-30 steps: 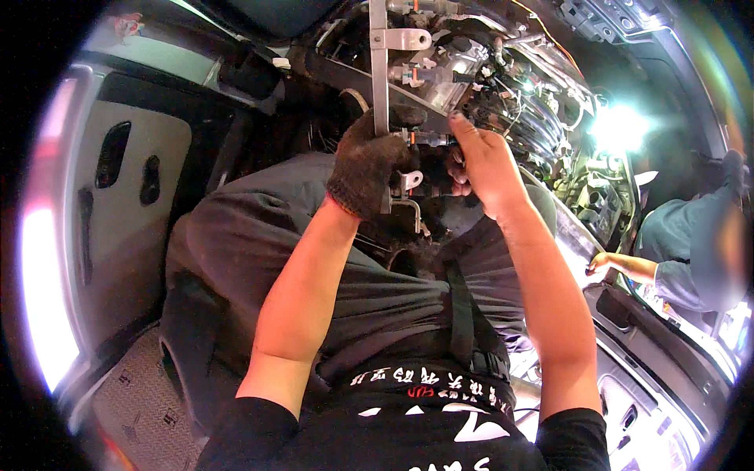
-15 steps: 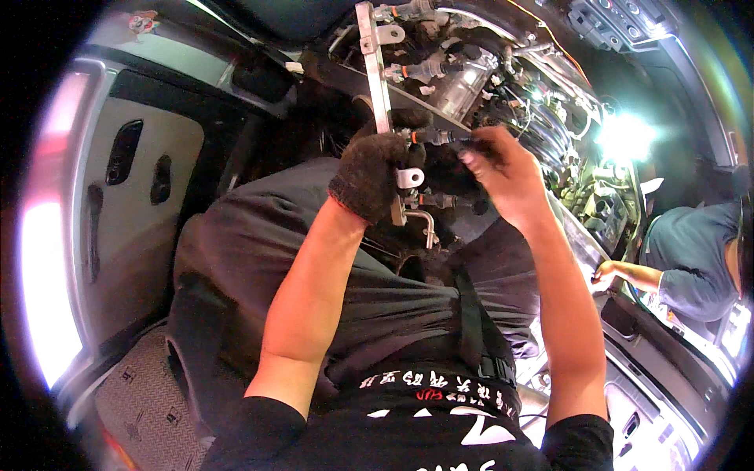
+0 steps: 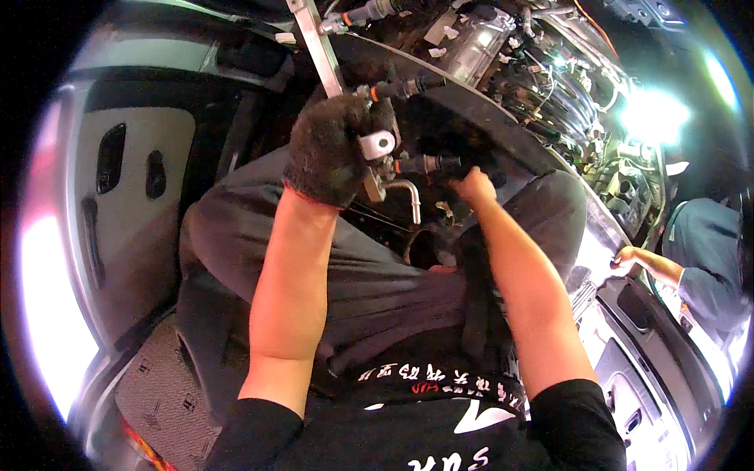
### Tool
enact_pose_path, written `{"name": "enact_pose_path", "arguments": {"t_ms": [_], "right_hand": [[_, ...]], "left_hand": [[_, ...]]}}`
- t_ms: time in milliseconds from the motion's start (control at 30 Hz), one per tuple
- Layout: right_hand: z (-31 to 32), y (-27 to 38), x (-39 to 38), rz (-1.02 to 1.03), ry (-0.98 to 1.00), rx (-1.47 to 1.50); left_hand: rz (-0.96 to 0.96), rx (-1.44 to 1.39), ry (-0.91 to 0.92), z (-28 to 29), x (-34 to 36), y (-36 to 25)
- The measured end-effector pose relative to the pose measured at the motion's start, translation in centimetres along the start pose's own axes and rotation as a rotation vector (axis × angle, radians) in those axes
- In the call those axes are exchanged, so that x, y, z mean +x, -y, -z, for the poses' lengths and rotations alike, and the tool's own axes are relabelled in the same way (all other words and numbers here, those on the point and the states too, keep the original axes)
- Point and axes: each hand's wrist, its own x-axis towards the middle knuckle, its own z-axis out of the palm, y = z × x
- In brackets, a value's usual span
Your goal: The person sits on the floor of a car and works on the engine components using a wrench and other tools. They manipulate various parts of the engine, including hoses and metal brackets, while another person assists from the passenger side.
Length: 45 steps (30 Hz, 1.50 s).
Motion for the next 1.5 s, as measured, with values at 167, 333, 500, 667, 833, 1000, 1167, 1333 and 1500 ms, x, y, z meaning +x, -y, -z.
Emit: {"name": "enact_pose_path", "arguments": {"t_ms": [167,333,500,667,833,1000,1167,1333,1500], "right_hand": [[-3.4,-2.8,2.2,0.048,-0.113,-0.174],[2.3,-1.7,0.6,-0.008,-0.066,0.755],[15.3,1.4,-7.3,0.301,-0.095,1.304],[22.1,5.5,-15.4,0.511,-0.112,1.541],[22.0,7.9,-17.6,0.770,-0.255,1.016],[20.5,9.1,-17.9,0.788,-0.215,1.151],[20.8,10.8,-17.0,0.524,-0.096,1.385],[22.8,11.6,-19.2,0.403,0.126,1.568],[23.5,10.0,-18.0,0.449,0.177,1.744]], "left_hand": [[-0.128,0.674,0.057,1.9,2.2,2.4],[0.051,0.110,-0.183,0.2,1.9,2.6],[0.078,-0.129,-0.033,0.5,1.7,3.1],[0.076,-0.002,-0.053,-0.3,2.0,3.9],[-0.040,0.042,0.056,-3.6,-0.8,2.4],[-0.067,-0.025,0.101,-2.7,-1.4,2.2],[-0.248,0.119,0.091,-2.4,-0.6,3.1],[-0.194,0.098,0.034,-2.1,-0.8,2.1],[-0.126,0.144,-0.003,-2.2,-1.3,1.0]]}}
